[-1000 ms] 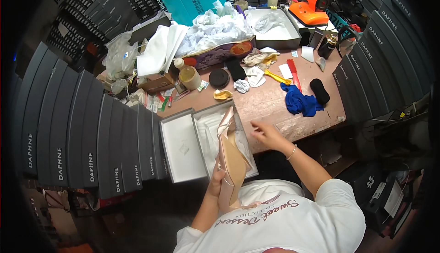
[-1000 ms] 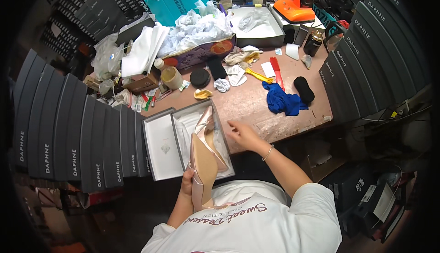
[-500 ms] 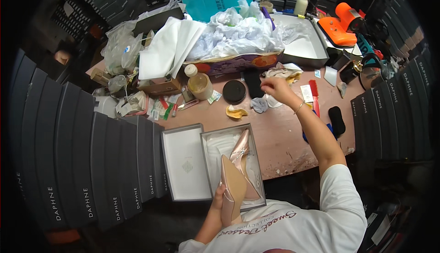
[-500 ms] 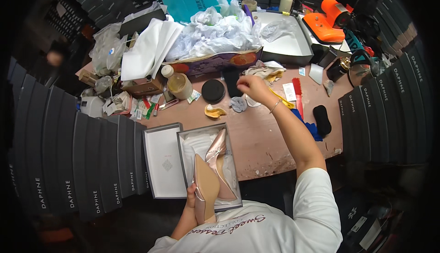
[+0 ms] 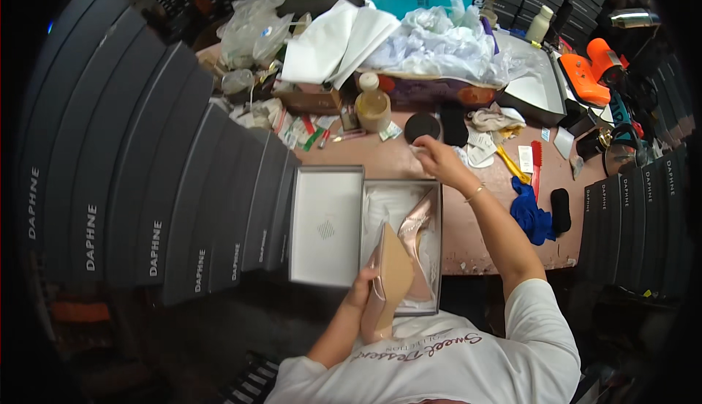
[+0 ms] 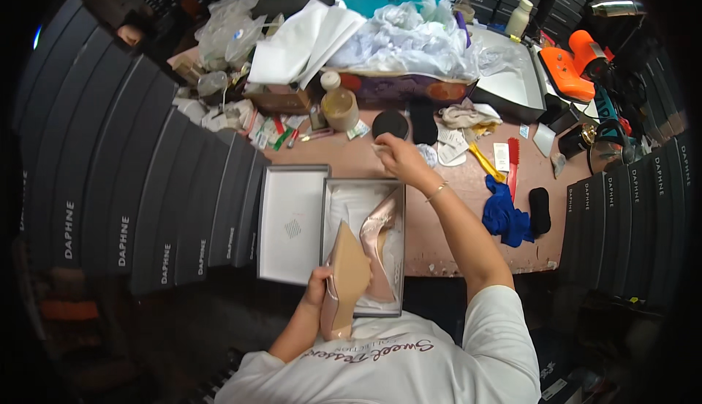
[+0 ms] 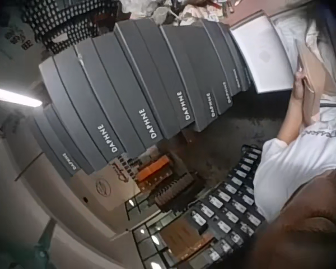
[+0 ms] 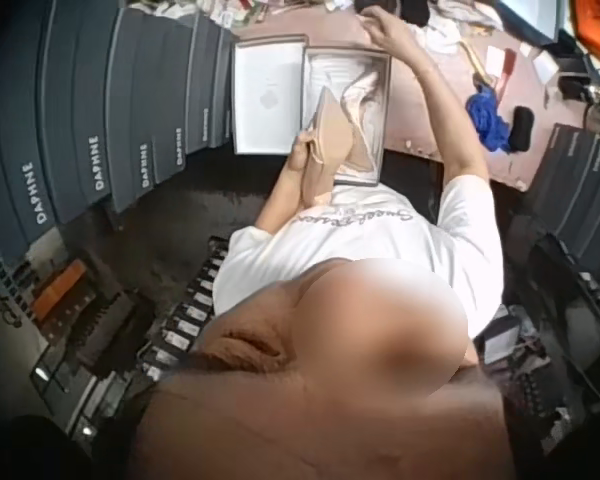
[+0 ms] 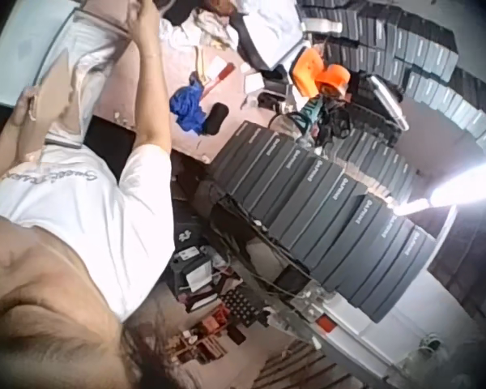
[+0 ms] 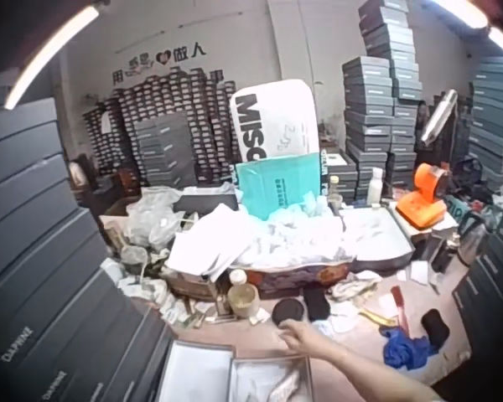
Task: Checking shoe quality and packing them into boxes in a manufacturing setting.
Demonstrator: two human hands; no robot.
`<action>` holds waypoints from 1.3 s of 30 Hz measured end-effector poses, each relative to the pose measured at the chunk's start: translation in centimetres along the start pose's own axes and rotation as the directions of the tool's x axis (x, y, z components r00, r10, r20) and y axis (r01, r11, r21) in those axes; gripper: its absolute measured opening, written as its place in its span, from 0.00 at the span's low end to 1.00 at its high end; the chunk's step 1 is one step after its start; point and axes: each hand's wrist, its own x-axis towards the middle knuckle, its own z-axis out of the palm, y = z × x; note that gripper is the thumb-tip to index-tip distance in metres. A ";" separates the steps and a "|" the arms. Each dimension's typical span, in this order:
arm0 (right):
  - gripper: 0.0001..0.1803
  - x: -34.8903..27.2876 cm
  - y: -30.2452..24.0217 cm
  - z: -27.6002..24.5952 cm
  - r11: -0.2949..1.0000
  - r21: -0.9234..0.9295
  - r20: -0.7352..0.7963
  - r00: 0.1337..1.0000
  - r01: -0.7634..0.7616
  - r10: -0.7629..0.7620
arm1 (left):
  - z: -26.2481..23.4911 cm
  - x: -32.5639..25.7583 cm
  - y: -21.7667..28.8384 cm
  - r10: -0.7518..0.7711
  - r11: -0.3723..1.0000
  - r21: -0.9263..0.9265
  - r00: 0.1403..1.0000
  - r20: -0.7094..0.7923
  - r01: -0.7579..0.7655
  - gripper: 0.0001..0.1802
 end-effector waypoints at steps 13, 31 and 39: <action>0.10 -19.9 -9.4 8.2 0.938 -0.187 -0.075 0.948 0.291 -0.310 | -0.1 -5.3 -6.2 0.006 0.976 -0.208 0.946 0.324 0.065 0.38; 0.09 -24.4 -15.0 8.4 0.751 -0.367 0.270 0.835 0.549 -0.479 | 3.8 -6.7 -4.5 0.032 0.999 0.004 0.999 -0.026 -0.032 0.37; 0.05 -27.7 -12.7 6.9 0.733 -0.182 0.154 0.755 0.655 -0.637 | 3.6 -5.4 -5.3 0.011 0.998 -0.065 0.997 -0.082 -0.017 0.41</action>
